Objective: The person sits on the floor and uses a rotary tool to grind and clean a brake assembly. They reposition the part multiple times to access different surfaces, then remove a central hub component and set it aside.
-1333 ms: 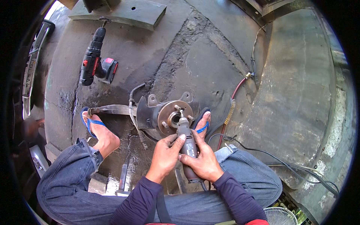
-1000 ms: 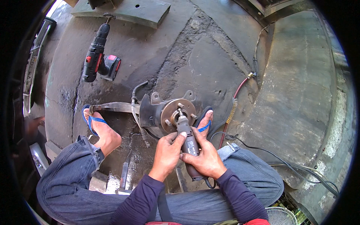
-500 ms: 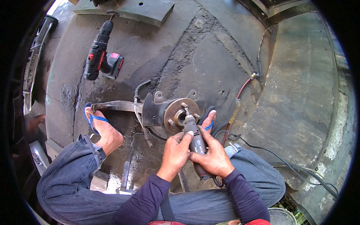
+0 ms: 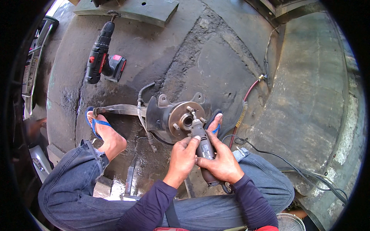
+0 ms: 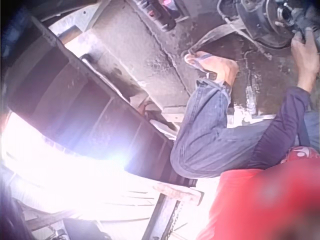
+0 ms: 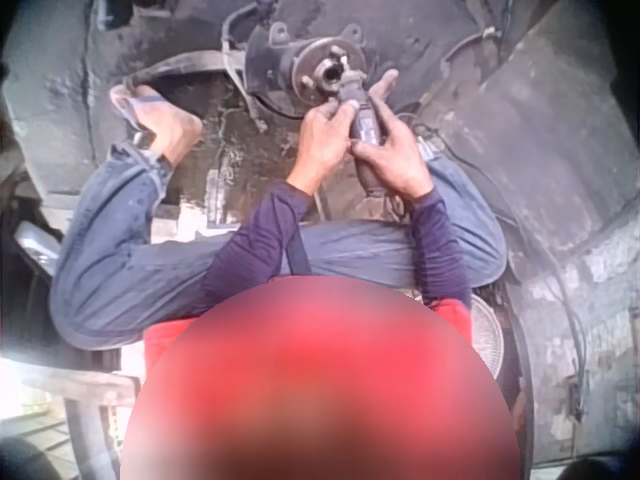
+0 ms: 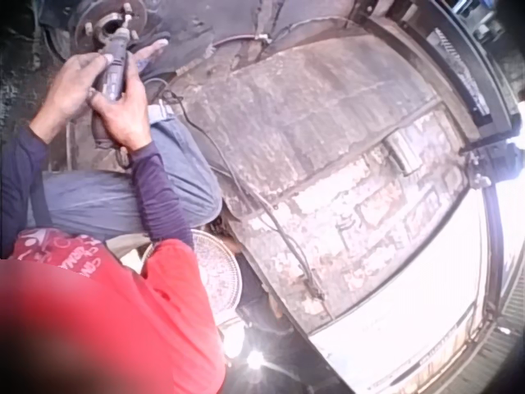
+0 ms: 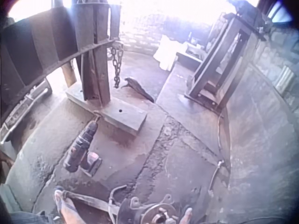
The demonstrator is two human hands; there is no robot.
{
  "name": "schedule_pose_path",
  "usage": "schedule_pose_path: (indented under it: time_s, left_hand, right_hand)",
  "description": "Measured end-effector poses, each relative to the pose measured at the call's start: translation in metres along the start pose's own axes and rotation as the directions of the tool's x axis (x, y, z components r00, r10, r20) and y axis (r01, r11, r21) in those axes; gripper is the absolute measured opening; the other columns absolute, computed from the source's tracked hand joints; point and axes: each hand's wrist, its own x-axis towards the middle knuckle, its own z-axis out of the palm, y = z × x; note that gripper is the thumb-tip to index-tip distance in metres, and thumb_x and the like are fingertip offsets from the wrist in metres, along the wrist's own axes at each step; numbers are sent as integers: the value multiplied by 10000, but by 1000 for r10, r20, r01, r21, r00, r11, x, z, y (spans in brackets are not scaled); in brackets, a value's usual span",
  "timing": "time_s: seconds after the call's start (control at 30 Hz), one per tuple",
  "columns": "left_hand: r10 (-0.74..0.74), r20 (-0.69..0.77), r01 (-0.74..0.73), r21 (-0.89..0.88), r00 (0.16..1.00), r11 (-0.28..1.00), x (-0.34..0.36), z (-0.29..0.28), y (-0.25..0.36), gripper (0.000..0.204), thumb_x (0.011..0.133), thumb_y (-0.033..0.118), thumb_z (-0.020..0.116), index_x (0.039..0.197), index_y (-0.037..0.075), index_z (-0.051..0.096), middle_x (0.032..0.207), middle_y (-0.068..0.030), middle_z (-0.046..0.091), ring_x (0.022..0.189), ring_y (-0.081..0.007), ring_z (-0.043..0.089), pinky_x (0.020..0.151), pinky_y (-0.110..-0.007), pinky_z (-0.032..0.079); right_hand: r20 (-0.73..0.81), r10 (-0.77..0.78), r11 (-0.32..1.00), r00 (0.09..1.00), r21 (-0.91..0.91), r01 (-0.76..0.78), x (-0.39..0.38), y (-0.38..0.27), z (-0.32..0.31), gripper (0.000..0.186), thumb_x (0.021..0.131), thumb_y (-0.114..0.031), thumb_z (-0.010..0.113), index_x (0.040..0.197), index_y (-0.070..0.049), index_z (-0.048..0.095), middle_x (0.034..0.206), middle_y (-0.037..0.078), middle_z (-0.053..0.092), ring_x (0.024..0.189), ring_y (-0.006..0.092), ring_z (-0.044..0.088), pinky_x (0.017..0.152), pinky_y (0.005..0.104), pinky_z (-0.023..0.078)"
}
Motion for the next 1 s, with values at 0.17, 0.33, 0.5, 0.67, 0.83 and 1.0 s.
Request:
schedule_pose_path:
  time_s: [0.17, 0.33, 0.5, 0.67, 0.83, 1.0]
  left_hand:
    - [2, -90, 1, 38, 996, 999, -1, -1, 2, 422, 1011, 343, 605, 1055, -62, 715, 845, -186, 739, 761, -215, 693, 727, -399, 528]
    - [58, -73, -58, 5, 996, 998, -2, 2, 3, 400, 1009, 336, 601, 976, -49, 707, 787, -105, 692, 708, -157, 625, 661, -367, 490]
    - [42, -78, -40, 35, 996, 999, -1, 3, 0, 410, 1014, 347, 603, 990, -48, 712, 799, -129, 699, 729, -181, 649, 671, -371, 494]
    - [81, -43, -80, 17, 996, 997, 3, 6, -4, 440, 1013, 374, 620, 1057, -52, 720, 848, -191, 740, 781, -226, 709, 721, -400, 531]
    - [55, -96, -58, -25, 994, 998, 3, 2, -5, 370, 1036, 293, 592, 1017, -56, 714, 864, -57, 702, 776, -94, 599, 703, -307, 501]
    - [74, -48, -75, -34, 996, 997, 9, 8, -4, 410, 1014, 335, 602, 1052, -57, 716, 853, -131, 727, 762, -177, 660, 701, -364, 514]
  right_hand:
    - [38, -149, 980, 988, -124, 153, 1, -2, -2, 944, 774, -190, 850, 1567, 42, 394, 1349, 255, 640, 1223, 284, 658, 1030, 377, 514]
    - [39, -84, 996, 996, -19, 85, 1, -2, -3, 949, 775, -197, 852, 1565, 52, 388, 1370, 274, 627, 1277, 316, 634, 1083, 390, 478]
    - [36, -197, 976, 980, -88, 199, 2, 3, -3, 935, 779, -170, 838, 1565, 61, 385, 1335, 242, 647, 1197, 257, 659, 1013, 373, 522]
    - [-4, -58, 994, 998, 92, 58, 4, 8, 2, 945, 783, -169, 825, 1575, 69, 367, 1337, 237, 646, 1206, 242, 642, 1020, 361, 513]
    - [19, -118, 992, 993, 36, 117, 4, 7, 3, 951, 779, -179, 838, 1571, 66, 373, 1360, 247, 633, 1225, 259, 644, 1034, 364, 510]
    - [-2, -75, 997, 997, 28, 75, 4, 6, -2, 957, 773, -174, 847, 1574, 55, 377, 1365, 242, 633, 1229, 258, 642, 1037, 365, 511]
